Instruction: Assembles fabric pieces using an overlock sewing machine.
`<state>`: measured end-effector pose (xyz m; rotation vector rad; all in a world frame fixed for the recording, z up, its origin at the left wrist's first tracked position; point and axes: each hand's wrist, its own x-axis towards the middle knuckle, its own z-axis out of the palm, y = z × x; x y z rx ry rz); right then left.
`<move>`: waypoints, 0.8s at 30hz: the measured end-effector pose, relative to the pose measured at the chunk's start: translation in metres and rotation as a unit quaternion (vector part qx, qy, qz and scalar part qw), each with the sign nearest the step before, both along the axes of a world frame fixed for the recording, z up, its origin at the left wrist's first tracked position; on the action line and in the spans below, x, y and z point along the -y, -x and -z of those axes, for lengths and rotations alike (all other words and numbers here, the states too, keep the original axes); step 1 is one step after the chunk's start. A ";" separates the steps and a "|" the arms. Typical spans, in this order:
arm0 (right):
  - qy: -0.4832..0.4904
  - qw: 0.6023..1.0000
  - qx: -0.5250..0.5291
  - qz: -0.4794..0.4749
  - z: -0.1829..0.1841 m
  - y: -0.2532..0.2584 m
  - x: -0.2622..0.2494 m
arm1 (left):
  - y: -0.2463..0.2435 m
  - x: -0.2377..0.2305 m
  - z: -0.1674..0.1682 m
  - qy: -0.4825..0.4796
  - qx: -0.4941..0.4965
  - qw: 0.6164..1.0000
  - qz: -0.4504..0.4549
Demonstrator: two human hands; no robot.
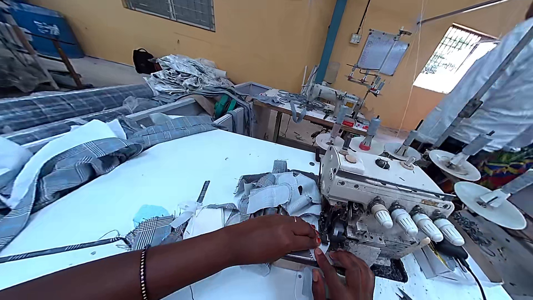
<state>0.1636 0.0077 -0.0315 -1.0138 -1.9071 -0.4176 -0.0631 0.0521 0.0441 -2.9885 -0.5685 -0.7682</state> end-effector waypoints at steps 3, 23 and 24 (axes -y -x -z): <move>-0.030 0.999 0.027 -0.011 -0.001 -0.008 -0.011 | -0.005 0.008 0.004 -0.031 -0.010 0.999 -0.042; 0.096 0.990 -0.046 0.098 0.019 -0.026 0.034 | -0.063 0.045 0.031 -0.165 0.074 0.920 -0.348; 0.103 0.989 -0.047 0.099 0.018 -0.026 0.034 | -0.064 0.046 0.031 -0.154 0.081 0.920 -0.351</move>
